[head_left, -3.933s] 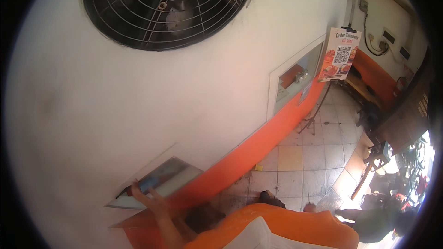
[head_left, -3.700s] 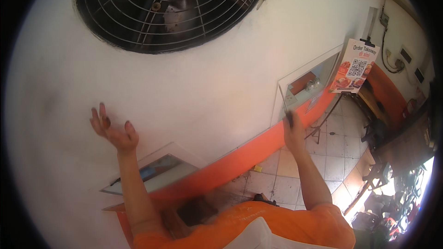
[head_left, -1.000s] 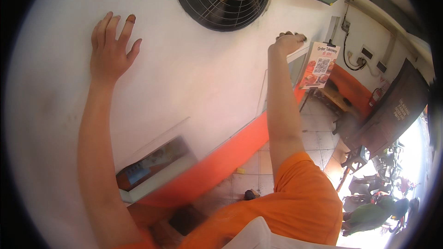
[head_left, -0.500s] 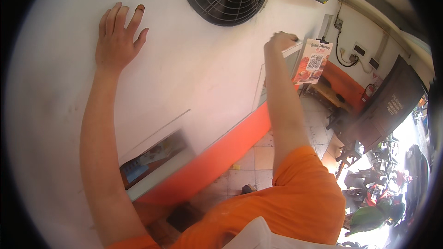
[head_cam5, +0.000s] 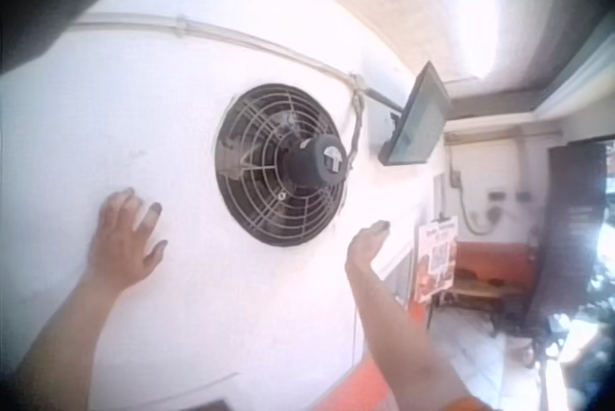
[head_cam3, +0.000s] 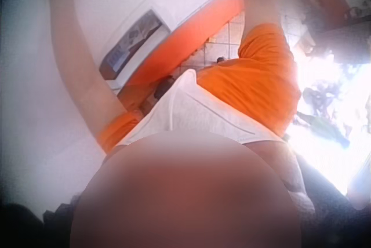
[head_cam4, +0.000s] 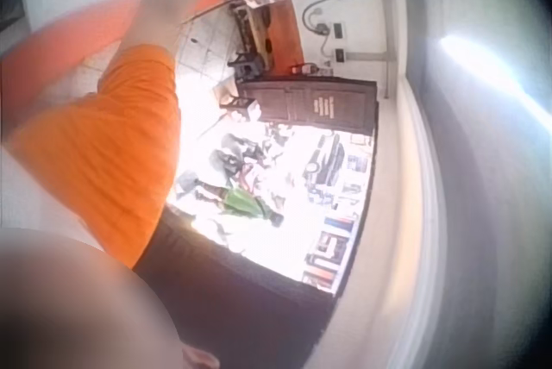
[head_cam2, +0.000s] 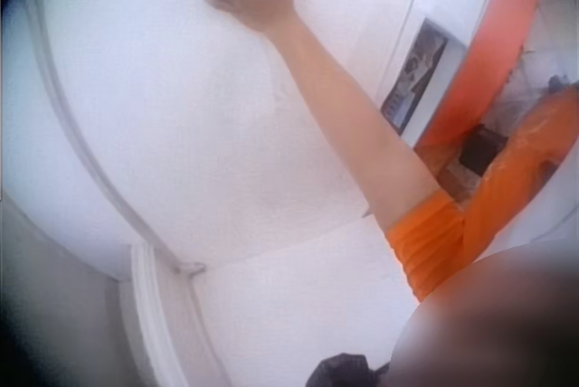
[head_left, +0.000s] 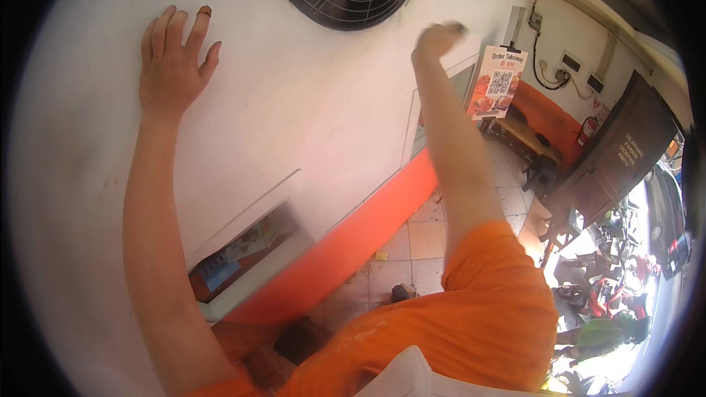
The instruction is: The person uses a screwdriver to tighten screws on the mounting bracket of a wall-mounted fan. They repeatedly insert the tool into screw slots and turn it to secure the fan to the wall.
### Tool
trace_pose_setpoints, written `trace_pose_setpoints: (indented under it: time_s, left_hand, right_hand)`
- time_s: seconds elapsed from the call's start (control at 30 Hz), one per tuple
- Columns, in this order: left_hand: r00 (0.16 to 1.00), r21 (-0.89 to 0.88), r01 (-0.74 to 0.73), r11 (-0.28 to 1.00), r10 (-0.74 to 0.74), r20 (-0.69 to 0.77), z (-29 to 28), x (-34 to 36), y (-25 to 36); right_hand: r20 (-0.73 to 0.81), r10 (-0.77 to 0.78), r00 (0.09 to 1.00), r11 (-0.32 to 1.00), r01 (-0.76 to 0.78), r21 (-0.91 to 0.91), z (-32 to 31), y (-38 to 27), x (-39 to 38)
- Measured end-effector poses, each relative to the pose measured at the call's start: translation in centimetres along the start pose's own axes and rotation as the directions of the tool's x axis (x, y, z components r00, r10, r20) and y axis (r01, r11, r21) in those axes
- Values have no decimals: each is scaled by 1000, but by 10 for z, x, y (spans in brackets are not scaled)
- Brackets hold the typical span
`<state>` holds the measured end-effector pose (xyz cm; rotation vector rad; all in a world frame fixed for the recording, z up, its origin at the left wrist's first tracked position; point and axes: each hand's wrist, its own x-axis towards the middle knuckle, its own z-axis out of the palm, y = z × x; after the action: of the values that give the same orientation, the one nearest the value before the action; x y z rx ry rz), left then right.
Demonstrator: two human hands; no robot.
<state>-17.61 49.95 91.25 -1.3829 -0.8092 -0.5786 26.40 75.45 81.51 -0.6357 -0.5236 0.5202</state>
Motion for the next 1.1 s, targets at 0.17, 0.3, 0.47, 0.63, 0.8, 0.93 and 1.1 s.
trace_pose_setpoints:
  time_s: [0.17,0.3,0.47,0.63,0.8,0.93,1.1]
  left_hand:
    - [999,8,-10,1000,9,32,-3,1,1]
    - [999,1,-21,1000,21,37,-3,1,0]
    - [1000,-2,-23,1000,23,8,-1,2,-1]
    - [999,14,-44,999,44,-6,0,1,0]
    - [999,19,-49,999,49,-4,1,1,-1]
    - [998,65,-55,996,54,23,3,1,-1]
    - [997,55,-50,997,47,55,3,2,-2]
  right_hand:
    - [91,187,978,971,-198,133,3,-15,-17]
    - [274,288,918,953,-247,-174,4,-17,-22]
    - [-88,-95,992,990,103,98,4,6,-4]
    - [91,-10,996,985,-6,172,-15,10,14]
    - [338,-293,894,707,441,-553,-13,-13,-2]
    - [48,179,983,963,-185,195,-11,-33,-25]
    - [-48,13,999,995,-8,98,-3,-44,-42]
